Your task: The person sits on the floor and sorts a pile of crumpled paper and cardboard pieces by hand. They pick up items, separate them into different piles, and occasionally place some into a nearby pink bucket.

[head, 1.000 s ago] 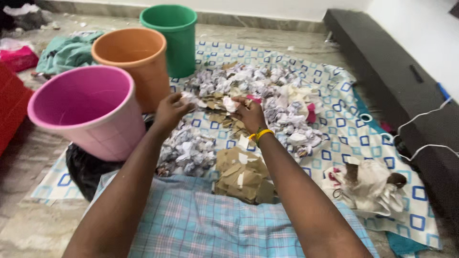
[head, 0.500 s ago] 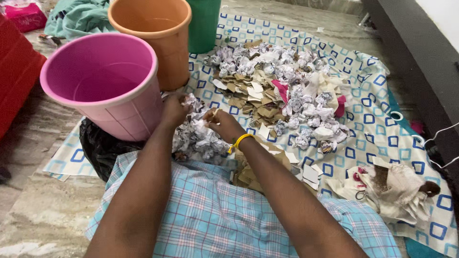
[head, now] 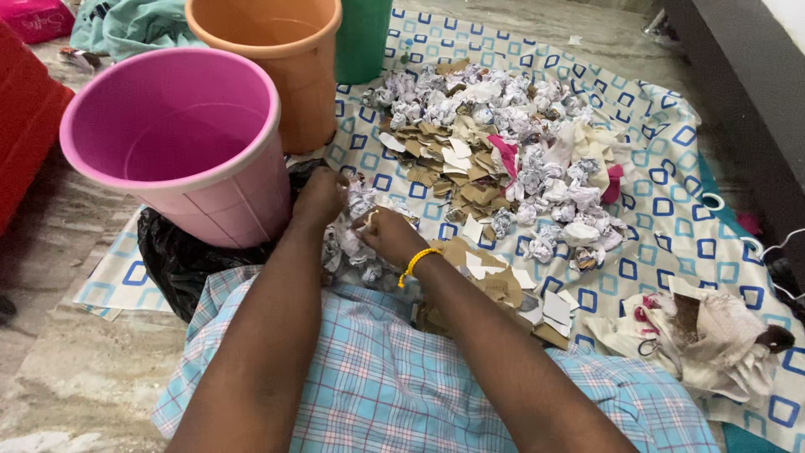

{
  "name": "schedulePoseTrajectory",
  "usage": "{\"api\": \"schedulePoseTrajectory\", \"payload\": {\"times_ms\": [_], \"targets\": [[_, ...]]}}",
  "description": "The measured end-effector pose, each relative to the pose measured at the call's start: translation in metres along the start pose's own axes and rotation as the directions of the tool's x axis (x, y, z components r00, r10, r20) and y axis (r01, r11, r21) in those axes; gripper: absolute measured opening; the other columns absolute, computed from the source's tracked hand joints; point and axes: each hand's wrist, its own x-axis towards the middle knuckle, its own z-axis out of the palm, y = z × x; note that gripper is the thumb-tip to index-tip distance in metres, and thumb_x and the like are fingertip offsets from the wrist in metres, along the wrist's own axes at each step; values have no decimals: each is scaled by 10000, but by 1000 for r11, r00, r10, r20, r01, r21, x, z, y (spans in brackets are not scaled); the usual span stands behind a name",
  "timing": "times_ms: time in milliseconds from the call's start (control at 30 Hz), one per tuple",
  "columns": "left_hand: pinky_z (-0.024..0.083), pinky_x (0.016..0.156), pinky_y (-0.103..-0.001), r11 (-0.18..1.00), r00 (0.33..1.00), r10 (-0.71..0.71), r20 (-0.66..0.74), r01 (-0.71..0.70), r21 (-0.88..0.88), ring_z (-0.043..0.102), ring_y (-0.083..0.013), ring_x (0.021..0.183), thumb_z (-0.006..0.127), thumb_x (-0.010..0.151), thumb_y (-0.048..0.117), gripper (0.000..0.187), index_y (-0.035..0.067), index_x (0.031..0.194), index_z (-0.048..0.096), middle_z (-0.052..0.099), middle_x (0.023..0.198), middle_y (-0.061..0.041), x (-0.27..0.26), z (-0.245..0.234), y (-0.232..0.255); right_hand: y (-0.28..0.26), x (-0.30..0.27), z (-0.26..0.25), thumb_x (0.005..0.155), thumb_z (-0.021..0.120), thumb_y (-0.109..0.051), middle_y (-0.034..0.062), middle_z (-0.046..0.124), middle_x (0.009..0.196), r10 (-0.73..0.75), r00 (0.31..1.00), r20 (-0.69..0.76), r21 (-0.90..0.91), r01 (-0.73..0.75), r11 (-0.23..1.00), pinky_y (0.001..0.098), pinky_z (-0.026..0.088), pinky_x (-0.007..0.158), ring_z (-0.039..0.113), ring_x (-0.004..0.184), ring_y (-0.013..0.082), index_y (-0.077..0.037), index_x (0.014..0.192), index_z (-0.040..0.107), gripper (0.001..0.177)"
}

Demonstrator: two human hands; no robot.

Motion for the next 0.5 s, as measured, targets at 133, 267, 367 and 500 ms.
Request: {"api": "schedulePoseTrajectory", "payload": {"times_ms": [133,267,367,500], "targets": [[569,929,-450,961,928,-272,255,273,34,744,-349,1012,646,934,193,231,104,1112,764,756,1132,-189,-4,-2,4,7,-3,-2,909,712,-228,162,674,1030,8,1000,1,22,-8,1000,414,550,836,692,921,316,-125,1104,782,231],[534,975,-452,986,967,-166,194,159,52,690,-356,1096,629,925,219,274,107,1131,772,732,1169,-182,-6,-6,6,10,0,-4,900,705,-215,157,678,1034,-43,999,20,21,43,999,398,542,843,687,926,311,-137,1126,784,252],[521,988,-461,988,978,-151,144,147,35,674,-357,1125,630,907,208,304,121,1166,765,719,1205,-175,-10,-5,5,12,-1,-3,884,697,-197,144,690,1046,-55,998,17,51,54,997,383,555,839,696,925,290,-139,1130,780,266],[503,1011,-469,983,974,-167,154,153,101,638,-365,1176,661,906,229,324,147,1203,758,673,1266,-176,-11,-12,7,12,-3,-4,886,709,-208,141,673,1055,-25,1000,10,101,24,995,375,567,826,708,899,270,-130,1126,764,258]]}}
